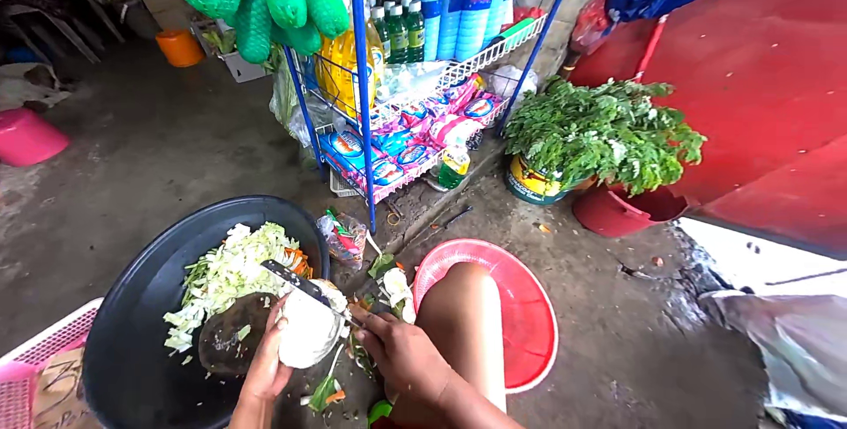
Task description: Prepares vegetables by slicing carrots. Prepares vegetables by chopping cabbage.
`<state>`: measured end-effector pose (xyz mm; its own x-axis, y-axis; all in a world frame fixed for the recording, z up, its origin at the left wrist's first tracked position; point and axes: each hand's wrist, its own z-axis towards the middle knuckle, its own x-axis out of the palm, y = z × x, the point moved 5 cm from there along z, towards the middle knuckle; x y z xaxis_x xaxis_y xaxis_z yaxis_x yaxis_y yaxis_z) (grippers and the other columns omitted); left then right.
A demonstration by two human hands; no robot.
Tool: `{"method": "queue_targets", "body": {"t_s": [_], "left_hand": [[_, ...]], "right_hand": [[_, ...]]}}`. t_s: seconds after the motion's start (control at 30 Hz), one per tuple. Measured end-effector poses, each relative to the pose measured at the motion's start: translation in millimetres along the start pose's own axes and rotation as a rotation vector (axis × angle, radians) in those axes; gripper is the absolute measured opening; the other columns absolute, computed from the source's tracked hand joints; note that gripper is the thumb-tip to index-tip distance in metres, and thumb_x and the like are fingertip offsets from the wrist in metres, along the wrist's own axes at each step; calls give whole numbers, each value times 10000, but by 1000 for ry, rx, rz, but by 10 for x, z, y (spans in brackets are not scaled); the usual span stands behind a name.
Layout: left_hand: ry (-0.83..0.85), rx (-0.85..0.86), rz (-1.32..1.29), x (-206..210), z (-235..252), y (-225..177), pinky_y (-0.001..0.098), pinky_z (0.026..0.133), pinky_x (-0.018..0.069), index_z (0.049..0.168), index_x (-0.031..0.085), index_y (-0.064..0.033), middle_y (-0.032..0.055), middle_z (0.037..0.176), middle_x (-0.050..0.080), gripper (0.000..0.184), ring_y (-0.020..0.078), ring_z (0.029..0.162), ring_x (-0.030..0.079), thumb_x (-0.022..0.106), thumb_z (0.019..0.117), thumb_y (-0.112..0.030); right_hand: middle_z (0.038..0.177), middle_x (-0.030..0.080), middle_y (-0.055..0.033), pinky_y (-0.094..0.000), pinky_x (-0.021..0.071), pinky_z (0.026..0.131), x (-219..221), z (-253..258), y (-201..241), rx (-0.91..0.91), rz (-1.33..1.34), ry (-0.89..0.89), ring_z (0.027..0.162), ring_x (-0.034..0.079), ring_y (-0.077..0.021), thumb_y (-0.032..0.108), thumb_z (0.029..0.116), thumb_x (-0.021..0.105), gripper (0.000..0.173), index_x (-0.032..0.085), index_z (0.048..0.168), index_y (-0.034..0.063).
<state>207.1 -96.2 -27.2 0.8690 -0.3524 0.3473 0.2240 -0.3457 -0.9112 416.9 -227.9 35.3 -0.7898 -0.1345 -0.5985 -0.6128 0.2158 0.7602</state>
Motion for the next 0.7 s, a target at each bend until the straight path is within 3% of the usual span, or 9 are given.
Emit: {"method": "queue_targets", "body": {"t_s": [0.07,0.13,0.17,0.3,0.4,0.5,0.57,0.63,0.7], "left_hand": [[-6,-64,-75,-31,-37,-4,429,836,638,1458,458,-148,92,1177,718,1058,214,1019,732,852,634,-682],[-59,-111,-163,-60,-77,-15,432,766,650,1253,629,-144,90,1028,763,877,218,909,761,851,607,-694],[-79,-110,-169,-73,-81,6,431,764,650,1238,629,-143,87,1017,762,853,217,904,760,838,621,-693],[-43,-129,-35,22,-41,165,430,862,625,1509,379,-148,99,1226,688,988,216,1053,710,771,739,-628],[-42,-228,-164,56,-89,202,439,806,642,1292,569,-128,110,1081,742,659,229,960,744,660,851,-608],[-29,-263,-308,-70,-90,126,485,788,641,1208,655,-150,131,1059,754,662,269,952,751,668,820,-686],[-51,-263,-306,-123,-73,101,484,778,641,1202,661,-156,127,1053,753,658,271,951,751,623,847,-708],[-67,-238,-255,-112,-31,108,478,801,635,1274,595,-149,128,1102,736,626,266,989,737,446,961,-669],[-80,-190,-206,-71,42,81,462,806,636,1313,566,-141,125,1123,730,618,254,1000,735,435,976,-642]], "right_hand": [[1284,681,-145,-589,565,892,-21,-19,-63,-67,-39,1,1050,707,-341,474,1108,384,487,458,1569,334],[1272,698,-151,-593,576,863,-33,-100,-210,-108,-92,-38,1043,719,-352,463,1101,414,471,503,1543,325],[1248,706,-150,-586,581,846,4,-119,-269,-88,-99,-56,1031,722,-349,480,1097,413,474,511,1537,334],[1314,672,-144,-604,553,933,198,63,-192,54,27,-29,1107,694,-347,511,1101,370,504,434,1578,365],[1281,686,-145,-594,566,888,49,126,-217,-132,-47,-27,1055,709,-340,476,1105,398,479,473,1559,344],[1148,726,-139,-556,602,760,-24,-10,-383,-271,-187,-182,921,733,-324,451,1076,481,437,564,1492,344],[1158,732,-124,-538,605,773,60,-53,-391,-183,-217,-218,941,734,-317,470,1074,481,439,558,1493,367],[1203,711,-133,-548,596,811,171,-28,-293,-23,-153,-168,980,725,-329,497,1087,430,466,509,1530,376],[1272,694,-139,-569,582,864,230,44,-195,74,-49,-128,1044,715,-338,511,1092,400,490,471,1558,374]]}}
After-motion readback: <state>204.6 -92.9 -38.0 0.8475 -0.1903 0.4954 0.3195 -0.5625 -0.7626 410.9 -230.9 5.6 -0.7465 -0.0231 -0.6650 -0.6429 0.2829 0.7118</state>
